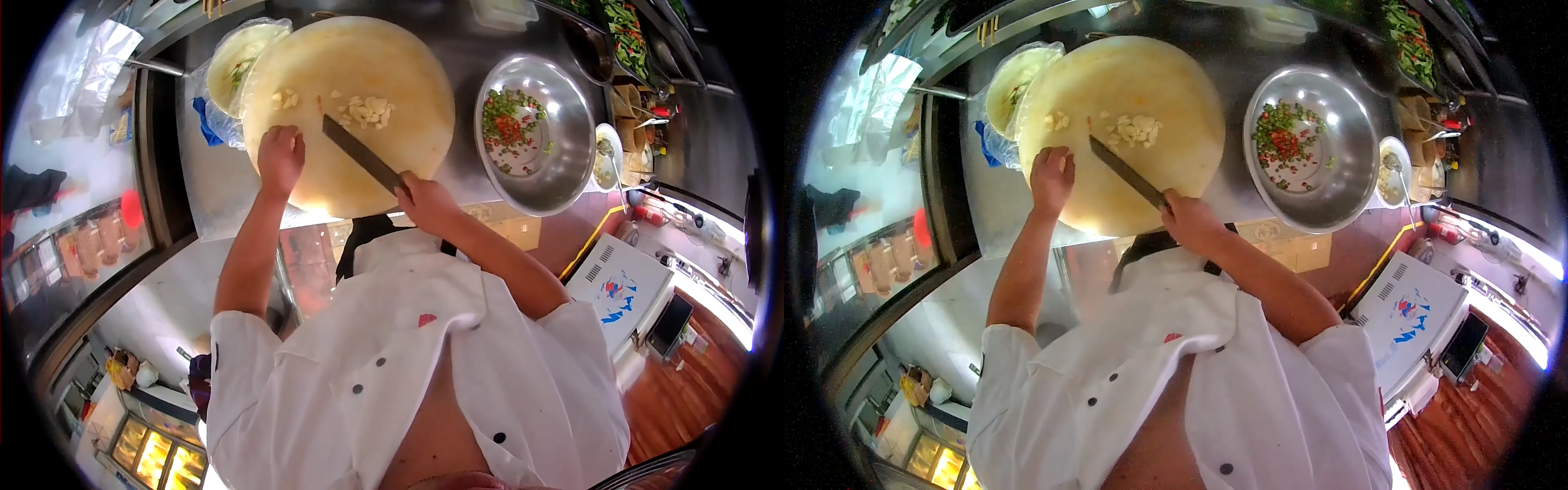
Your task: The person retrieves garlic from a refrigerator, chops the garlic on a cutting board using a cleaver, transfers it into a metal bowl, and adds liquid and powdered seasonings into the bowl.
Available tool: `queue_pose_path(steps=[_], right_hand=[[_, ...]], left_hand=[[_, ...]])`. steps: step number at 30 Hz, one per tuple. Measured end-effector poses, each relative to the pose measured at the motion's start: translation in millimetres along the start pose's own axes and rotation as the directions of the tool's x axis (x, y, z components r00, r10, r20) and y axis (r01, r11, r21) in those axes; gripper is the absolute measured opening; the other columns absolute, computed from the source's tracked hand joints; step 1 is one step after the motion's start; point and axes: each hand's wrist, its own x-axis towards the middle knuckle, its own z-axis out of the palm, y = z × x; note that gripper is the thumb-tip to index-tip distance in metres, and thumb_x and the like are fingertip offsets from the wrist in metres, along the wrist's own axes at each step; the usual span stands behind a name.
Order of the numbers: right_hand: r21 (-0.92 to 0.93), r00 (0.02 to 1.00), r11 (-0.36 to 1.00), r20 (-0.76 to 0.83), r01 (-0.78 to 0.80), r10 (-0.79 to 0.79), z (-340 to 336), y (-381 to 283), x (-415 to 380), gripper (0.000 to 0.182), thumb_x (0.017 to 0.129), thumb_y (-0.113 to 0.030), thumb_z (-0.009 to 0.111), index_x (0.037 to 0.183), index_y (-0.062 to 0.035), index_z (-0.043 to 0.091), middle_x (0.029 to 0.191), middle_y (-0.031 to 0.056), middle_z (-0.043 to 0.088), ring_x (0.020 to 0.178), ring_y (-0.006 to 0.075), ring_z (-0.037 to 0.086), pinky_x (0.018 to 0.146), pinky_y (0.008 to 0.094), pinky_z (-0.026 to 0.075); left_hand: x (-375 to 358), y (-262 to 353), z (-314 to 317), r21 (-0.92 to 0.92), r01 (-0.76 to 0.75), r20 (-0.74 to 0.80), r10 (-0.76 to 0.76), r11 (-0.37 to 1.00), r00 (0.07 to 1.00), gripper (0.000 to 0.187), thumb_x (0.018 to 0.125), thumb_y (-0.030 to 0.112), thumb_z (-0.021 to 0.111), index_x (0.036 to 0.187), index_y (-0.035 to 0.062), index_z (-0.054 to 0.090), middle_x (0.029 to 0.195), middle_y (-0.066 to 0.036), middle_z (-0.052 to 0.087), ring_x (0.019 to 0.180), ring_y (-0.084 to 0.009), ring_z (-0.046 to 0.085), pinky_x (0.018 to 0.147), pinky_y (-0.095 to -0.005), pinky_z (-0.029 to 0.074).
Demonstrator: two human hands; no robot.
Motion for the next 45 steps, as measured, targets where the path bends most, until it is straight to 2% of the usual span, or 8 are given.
queue_pose_path(steps=[7, 10, 13, 19, 26, 29, 35, 45], right_hand=[[0.006, 0.997, 0.998, -0.055, -0.062, 0.062, -24.9, 6.6, 9.7, 0.025, 0.105, -0.029, 0.057, 0.108, -0.0044, 0.055, 0.082, 0.0263, 0.07, 0.08, 0.0513, 0.067, 0.072, 0.0608, 0.052], [-0.027, 0.997, 0.997, -0.042, -0.069, 0.068, -29.4, -2.9, 8.3, 0.024, 0.105, -0.028, 0.056, 0.108, -0.0044, 0.056, 0.081, 0.0259, 0.069, 0.08, 0.0509, 0.067, 0.072, 0.0606, 0.052], [-0.046, 0.997, 0.996, -0.006, -0.081, 0.081, -27.5, -16.1, 3.3, 0.024, 0.105, -0.028, 0.055, 0.11, -0.0046, 0.056, 0.083, 0.0255, 0.07, 0.081, 0.0498, 0.068, 0.072, 0.0598, 0.053], [-0.121, 1.0, 0.992, 0.01, -0.017, 0.019, -19.3, -28.7, 3.1, 0.024, 0.105, -0.027, 0.053, 0.116, -0.0063, 0.057, 0.092, 0.0225, 0.073, 0.085, 0.0452, 0.071, 0.074, 0.0575, 0.056], [-0.252, 0.994, 0.963, -0.024, 0.099, -0.109, -5.1, -27.0, -0.6, 0.023, 0.106, -0.027, 0.053, 0.118, -0.0065, 0.056, 0.087, 0.0178, 0.071, 0.082, 0.0416, 0.073, 0.071, 0.0546, 0.059], [-0.237, 0.999, 0.971, 0.037, 0.036, -0.029, -13.9, -39.5, -1.9, 0.025, 0.106, -0.022, 0.054, 0.123, -0.0043, 0.058, 0.096, 0.0228, 0.073, 0.087, 0.0456, 0.07, 0.077, 0.0553, 0.056], [-0.16, 0.997, 0.987, 0.067, -0.031, 0.042, 4.1, -34.9, 19.3, 0.025, 0.106, -0.023, 0.052, 0.121, -0.0026, 0.057, 0.095, 0.0239, 0.072, 0.088, 0.0466, 0.07, 0.08, 0.0564, 0.055], [-0.148, 0.998, 0.987, 0.005, 0.057, -0.057, 14.0, -30.4, 26.3, 0.023, 0.106, -0.025, 0.05, 0.113, -0.0036, 0.055, 0.088, 0.0249, 0.072, 0.081, 0.0474, 0.071, 0.073, 0.0593, 0.057]], left_hand=[[-12.9, 50.1, 4.7, -0.214, 0.225, 0.201, -0.183, 0.951, 0.962, 0.022, 0.087, 0.016, 0.081, 0.104, 0.0085, 0.069, 0.1, -0.012, 0.072, 0.087, -0.0285, 0.072, 0.076, -0.0417, 0.058], [-11.4, 50.5, -7.2, -0.25, 0.188, 0.214, -0.135, 0.95, 0.967, 0.019, 0.087, 0.011, 0.079, 0.103, 0.0083, 0.069, 0.104, -0.011, 0.071, 0.09, -0.0297, 0.071, 0.078, -0.0421, 0.059], [-8.6, 30.5, -1.7, -0.213, -0.209, 0.066, 0.227, 0.955, 0.972, 0.019, 0.086, 0.005, 0.076, 0.104, 0.0078, 0.071, 0.107, -0.011, 0.07, 0.094, -0.0314, 0.07, 0.08, -0.0421, 0.059], [-14.0, 23.1, 13.3, -0.153, -0.322, 0.055, 0.333, 0.934, 0.941, 0.02, 0.085, 0.001, 0.074, 0.105, 0.0045, 0.072, 0.108, -0.011, 0.07, 0.098, -0.0325, 0.069, 0.081, -0.0416, 0.06], [-16.4, 21.5, 15.3, -0.104, -0.367, 0.029, 0.372, 0.924, 0.928, 0.021, 0.085, 0.0, 0.072, 0.107, 0.004, 0.073, 0.111, -0.01, 0.071, 0.101, -0.0302, 0.07, 0.084, -0.0402, 0.06], [-17.6, 19.4, 17.3, -0.087, -0.369, 0.031, 0.373, 0.925, 0.927, 0.023, 0.086, 0.0, 0.071, 0.108, 0.0041, 0.073, 0.112, -0.01, 0.071, 0.102, -0.0296, 0.07, 0.085, -0.0394, 0.06], [-13.3, 25.5, 11.5, -0.086, -0.361, 0.026, 0.365, 0.928, 0.931, 0.023, 0.085, 0.001, 0.071, 0.108, 0.0036, 0.074, 0.111, -0.009, 0.071, 0.102, -0.0291, 0.07, 0.086, -0.0386, 0.06], [-14.3, 21.7, 15.0, -0.112, -0.346, -0.005, 0.348, 0.931, 0.938, 0.022, 0.084, 0.0, 0.073, 0.105, 0.0047, 0.075, 0.108, -0.009, 0.071, 0.098, -0.0304, 0.07, 0.083, -0.0406, 0.06]])
